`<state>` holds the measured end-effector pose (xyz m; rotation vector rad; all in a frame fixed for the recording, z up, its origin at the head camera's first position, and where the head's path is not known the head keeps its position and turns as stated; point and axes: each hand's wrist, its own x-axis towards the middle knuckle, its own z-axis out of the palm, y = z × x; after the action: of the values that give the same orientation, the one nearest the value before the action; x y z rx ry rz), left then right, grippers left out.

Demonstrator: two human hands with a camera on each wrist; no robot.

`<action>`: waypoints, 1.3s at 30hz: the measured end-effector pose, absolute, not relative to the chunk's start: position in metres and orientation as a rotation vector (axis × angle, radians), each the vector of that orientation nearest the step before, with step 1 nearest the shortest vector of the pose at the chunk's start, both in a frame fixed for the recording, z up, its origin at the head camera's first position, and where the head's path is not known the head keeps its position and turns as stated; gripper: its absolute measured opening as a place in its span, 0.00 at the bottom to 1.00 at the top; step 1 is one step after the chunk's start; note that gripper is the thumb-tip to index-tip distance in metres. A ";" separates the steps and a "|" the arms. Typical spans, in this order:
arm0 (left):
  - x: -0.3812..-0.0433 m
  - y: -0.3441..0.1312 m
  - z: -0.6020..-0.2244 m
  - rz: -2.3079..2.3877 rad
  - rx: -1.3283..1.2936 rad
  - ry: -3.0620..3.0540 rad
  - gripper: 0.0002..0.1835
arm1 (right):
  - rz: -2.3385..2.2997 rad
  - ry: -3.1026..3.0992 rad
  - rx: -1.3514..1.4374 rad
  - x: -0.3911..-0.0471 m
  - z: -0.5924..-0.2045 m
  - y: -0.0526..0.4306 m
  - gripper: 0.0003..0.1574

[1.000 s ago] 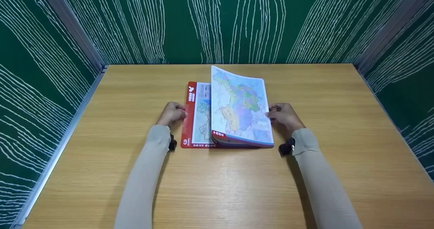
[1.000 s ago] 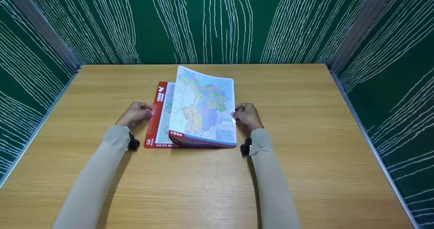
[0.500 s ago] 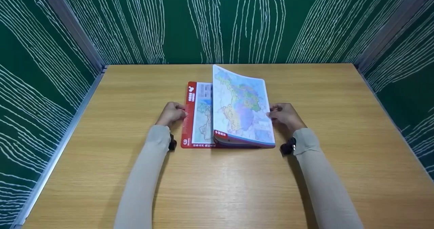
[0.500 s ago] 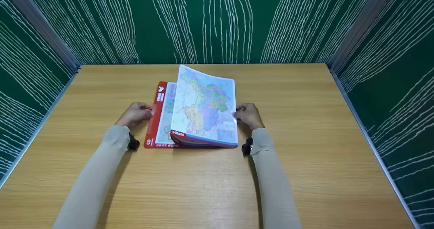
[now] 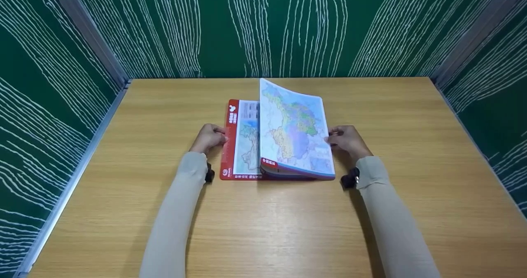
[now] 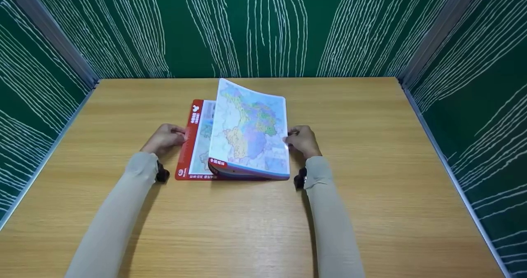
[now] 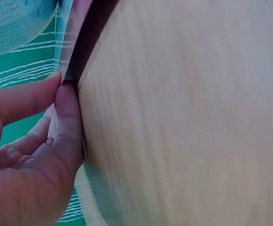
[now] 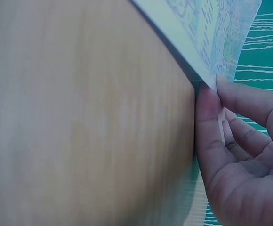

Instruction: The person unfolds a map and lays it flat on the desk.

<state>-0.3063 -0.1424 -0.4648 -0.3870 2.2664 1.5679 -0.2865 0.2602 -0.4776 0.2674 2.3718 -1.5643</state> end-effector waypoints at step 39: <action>-0.306 -0.145 -0.464 1.546 -0.348 2.305 0.20 | -1.498 2.428 0.351 -0.282 -0.475 0.266 0.25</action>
<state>-0.3063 -0.1447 -0.4644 -0.3482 2.3050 1.5459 -0.2819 0.2662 -0.4751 0.3512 2.4277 -1.4980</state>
